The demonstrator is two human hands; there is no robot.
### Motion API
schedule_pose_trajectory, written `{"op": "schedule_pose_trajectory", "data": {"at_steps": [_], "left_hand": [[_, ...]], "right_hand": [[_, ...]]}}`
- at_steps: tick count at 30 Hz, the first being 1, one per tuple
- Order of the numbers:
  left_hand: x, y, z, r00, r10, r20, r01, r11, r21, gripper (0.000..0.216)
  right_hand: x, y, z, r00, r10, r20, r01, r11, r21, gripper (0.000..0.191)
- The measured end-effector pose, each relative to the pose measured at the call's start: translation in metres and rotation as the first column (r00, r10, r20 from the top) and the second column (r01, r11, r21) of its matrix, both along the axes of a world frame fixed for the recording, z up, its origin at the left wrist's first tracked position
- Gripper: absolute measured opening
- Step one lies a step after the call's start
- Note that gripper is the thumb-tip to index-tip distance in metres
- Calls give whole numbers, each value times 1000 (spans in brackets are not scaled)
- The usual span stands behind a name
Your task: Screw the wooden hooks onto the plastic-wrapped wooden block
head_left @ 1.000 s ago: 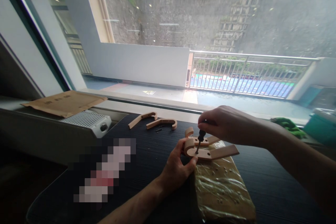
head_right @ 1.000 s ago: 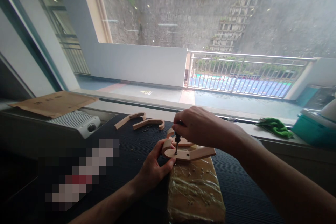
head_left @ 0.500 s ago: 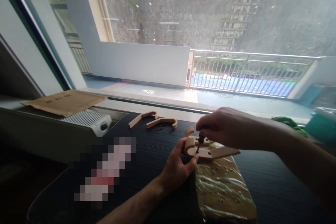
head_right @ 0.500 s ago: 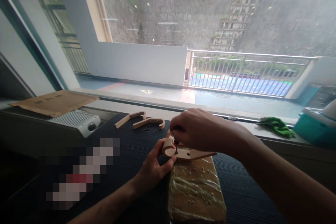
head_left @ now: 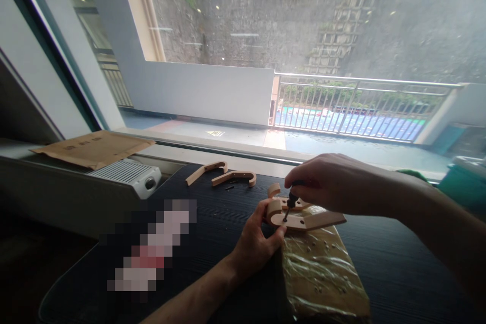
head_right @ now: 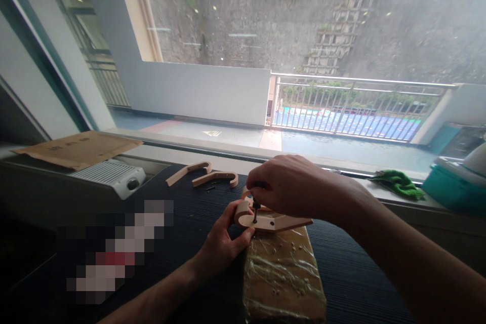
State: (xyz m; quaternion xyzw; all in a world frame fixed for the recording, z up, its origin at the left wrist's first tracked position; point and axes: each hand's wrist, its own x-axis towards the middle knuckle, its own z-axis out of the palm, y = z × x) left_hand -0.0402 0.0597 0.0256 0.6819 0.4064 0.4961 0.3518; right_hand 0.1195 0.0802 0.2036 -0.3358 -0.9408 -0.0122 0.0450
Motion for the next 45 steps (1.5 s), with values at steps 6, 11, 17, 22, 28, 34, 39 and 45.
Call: {"op": "schedule_pose_trajectory", "data": {"at_steps": [6,11,17,22,28,34,39,45], "left_hand": [[0,0,0,1000,8,12,-8,1000,1,39],[1,-1,-1,1000,15,15,-15,1000,14,38],[1,0,-1,1000,15,17,-15,1000,10,38],[1,0,0,1000,14,24,-14,1000,0,39],[0,0,-1,1000,17,16,-17,1000,6,38],[0,1,-4,1000,2,28,-2,1000,20,39],[5,1,-1,995,22,95,-25,999,38,32],[13,-6,2,982,95,164,-90,995,-36,47]], "right_hand": [[1,4,-2,999,16,-34,-17,999,-27,27],[4,9,-6,997,-64,-48,63,998,-22,29],[4,6,-2,997,-48,-52,45,997,-67,24],[3,5,1,999,-8,-47,3,994,-106,23],[1,7,-4,994,-55,-90,46,994,-95,24],[3,5,-7,984,-122,-127,116,992,-52,26],[4,2,-2,997,-70,-24,68,995,-76,24],[3,-7,0,1000,17,-26,-20,992,-122,23]]}}
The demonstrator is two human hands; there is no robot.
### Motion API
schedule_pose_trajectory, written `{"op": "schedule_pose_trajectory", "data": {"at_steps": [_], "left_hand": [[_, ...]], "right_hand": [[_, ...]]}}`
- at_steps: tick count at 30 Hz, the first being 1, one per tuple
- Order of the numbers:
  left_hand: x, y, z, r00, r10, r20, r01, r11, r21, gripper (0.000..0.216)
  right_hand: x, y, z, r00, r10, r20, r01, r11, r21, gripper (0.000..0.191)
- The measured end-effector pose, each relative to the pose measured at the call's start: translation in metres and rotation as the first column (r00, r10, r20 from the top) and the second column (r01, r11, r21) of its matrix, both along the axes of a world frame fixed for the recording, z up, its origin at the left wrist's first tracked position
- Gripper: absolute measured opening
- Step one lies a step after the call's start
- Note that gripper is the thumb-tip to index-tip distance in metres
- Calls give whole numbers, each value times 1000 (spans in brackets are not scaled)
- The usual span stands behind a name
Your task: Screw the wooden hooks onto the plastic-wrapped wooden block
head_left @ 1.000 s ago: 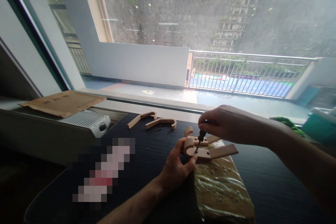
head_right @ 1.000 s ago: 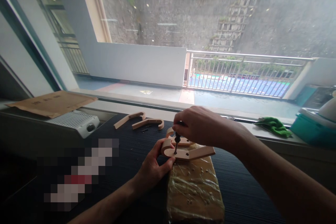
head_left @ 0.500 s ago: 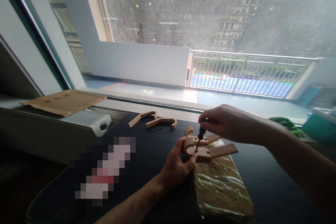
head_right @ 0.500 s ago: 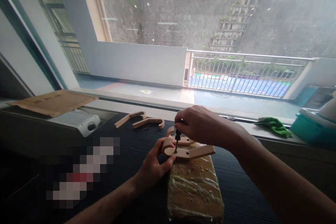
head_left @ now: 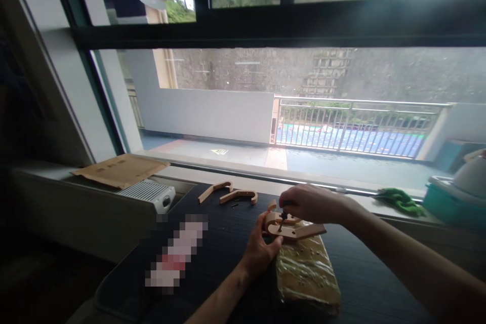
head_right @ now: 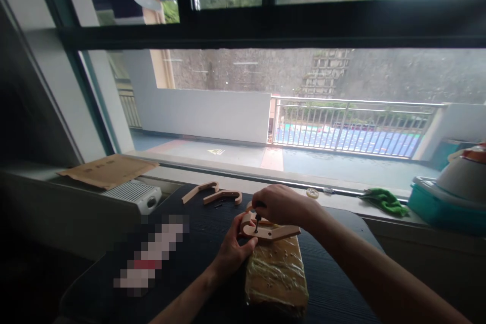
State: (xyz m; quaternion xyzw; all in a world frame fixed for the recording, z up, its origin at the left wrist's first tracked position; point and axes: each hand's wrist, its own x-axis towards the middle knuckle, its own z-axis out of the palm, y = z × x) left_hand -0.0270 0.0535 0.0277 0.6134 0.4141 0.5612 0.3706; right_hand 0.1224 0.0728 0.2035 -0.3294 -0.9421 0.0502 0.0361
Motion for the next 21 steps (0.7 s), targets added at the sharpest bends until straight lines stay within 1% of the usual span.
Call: {"op": "schedule_pose_trajectory", "data": {"at_steps": [3,6,10,13,16,18,21], "left_hand": [[3,-4,-4,997,50,57,-48,999,-23,42],[2,-5,-9,992,55,115,-50,998,-38,41],[-4,-8,-12,982,22,185,-3,995,-103,45],[-9,-9,-13,966,-9,257,47,989,-141,48],[-13,-8,-16,955,-42,295,91,984,-155,46],[-14,-6,-17,949,-51,311,112,977,-181,46],[-13,-4,-17,939,-59,340,144,962,-231,49]], "right_hand": [[-2,-3,0,999,-38,9,38,999,24,27],[-5,1,0,998,-62,31,61,998,27,28],[-9,10,6,993,-86,84,85,996,12,27],[-10,13,17,990,-74,121,76,997,-11,26],[-9,13,27,989,-48,141,54,998,-37,24],[-8,14,29,991,-24,133,34,997,-76,25],[-5,15,27,997,-5,82,14,994,-106,26]]}}
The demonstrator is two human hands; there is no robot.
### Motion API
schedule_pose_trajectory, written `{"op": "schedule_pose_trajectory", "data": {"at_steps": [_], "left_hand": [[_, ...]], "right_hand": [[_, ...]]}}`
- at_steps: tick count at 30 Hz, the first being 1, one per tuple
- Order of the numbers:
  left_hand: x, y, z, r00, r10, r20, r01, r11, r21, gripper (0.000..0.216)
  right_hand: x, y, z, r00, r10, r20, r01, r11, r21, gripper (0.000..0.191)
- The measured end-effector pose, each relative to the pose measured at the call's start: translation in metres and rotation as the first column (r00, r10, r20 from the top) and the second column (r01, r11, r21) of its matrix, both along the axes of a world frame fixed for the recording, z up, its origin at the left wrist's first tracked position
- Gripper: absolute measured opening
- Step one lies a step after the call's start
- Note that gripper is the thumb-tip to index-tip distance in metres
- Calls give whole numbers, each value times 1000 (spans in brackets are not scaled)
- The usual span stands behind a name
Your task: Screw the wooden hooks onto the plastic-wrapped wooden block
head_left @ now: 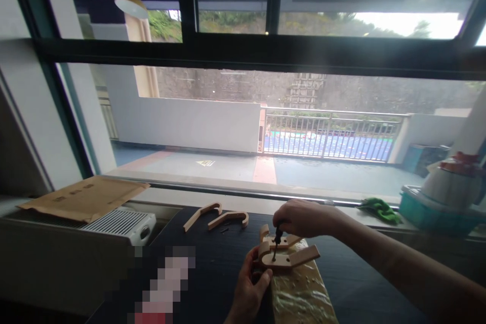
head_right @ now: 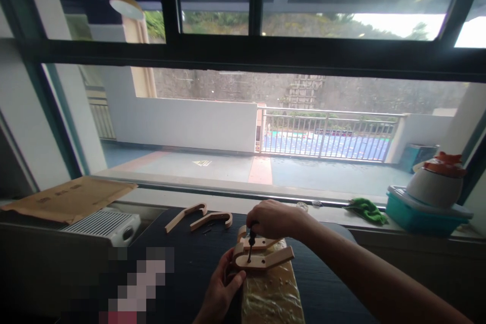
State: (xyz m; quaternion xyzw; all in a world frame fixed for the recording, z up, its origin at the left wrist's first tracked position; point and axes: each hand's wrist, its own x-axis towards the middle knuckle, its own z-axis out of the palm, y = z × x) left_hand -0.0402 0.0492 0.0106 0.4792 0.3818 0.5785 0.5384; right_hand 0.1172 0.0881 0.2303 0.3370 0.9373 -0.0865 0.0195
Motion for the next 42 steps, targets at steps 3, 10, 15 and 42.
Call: {"op": "schedule_pose_trajectory", "data": {"at_steps": [3,10,15,42], "left_hand": [[2,0,1,1000,-9,18,9,999,-38,50],[2,-1,2,1000,-11,-1,11,998,-61,46],[1,-2,4,1000,-11,13,12,997,-70,45],[1,1,-5,998,-36,45,39,998,-56,43]], "right_hand": [[2,1,-7,998,-7,-55,9,1000,30,26],[1,1,-12,996,-42,-83,49,995,83,28],[2,-2,-4,998,-14,-68,20,996,86,26],[6,5,-14,990,79,-115,-70,994,80,22]]}}
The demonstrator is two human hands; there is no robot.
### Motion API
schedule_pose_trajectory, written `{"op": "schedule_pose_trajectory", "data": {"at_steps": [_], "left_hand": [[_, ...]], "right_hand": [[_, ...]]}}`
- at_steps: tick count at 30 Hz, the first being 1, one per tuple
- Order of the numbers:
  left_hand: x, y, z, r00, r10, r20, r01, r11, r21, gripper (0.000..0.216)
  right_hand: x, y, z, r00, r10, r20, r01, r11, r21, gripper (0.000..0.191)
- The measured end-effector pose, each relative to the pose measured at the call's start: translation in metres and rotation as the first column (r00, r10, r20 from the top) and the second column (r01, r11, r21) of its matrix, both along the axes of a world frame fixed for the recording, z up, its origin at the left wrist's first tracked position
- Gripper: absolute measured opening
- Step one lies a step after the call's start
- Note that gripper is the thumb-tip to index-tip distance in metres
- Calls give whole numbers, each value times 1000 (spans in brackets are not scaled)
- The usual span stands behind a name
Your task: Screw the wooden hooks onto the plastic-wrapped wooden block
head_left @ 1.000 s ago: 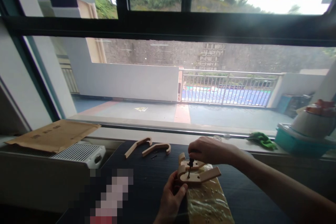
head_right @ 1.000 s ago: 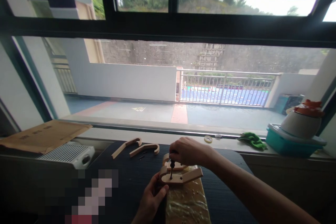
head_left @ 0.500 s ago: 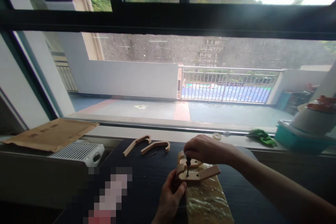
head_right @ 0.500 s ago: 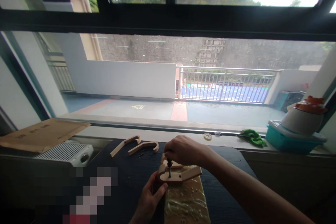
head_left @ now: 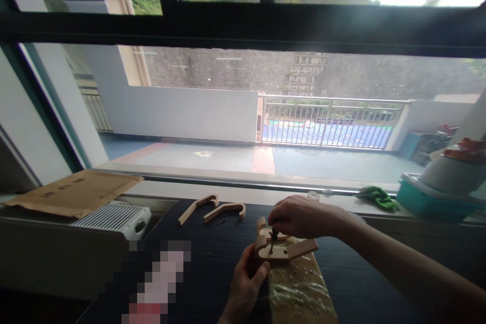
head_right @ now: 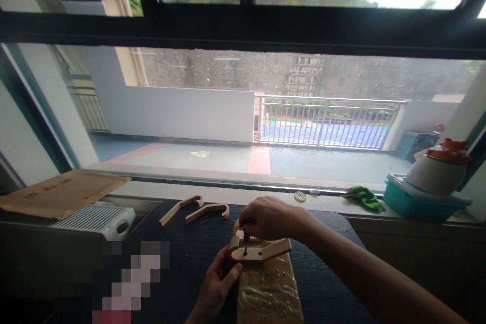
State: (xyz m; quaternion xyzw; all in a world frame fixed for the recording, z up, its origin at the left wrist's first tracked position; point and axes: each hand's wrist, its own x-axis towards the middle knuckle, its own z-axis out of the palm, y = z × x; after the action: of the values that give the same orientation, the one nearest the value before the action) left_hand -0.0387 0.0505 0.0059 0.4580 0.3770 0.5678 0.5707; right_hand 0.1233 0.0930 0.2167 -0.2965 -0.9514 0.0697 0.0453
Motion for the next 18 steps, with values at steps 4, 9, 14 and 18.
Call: {"op": "schedule_pose_trajectory", "data": {"at_steps": [4,9,14,18], "left_hand": [[0,0,4,1000,-14,-3,14,1000,-3,42],[1,-1,6,1000,-3,-1,3,1000,-17,42],[1,-3,7,1000,14,10,-14,1000,-16,45],[1,-3,8,999,23,48,-23,1000,7,42]], "right_hand": [[0,5,-11,999,-11,-39,10,1000,-5,23],[-4,6,-13,996,-79,-38,80,997,11,28],[-3,1,-4,996,-91,13,90,995,36,25],[0,0,-3,998,-68,7,68,998,9,23]]}}
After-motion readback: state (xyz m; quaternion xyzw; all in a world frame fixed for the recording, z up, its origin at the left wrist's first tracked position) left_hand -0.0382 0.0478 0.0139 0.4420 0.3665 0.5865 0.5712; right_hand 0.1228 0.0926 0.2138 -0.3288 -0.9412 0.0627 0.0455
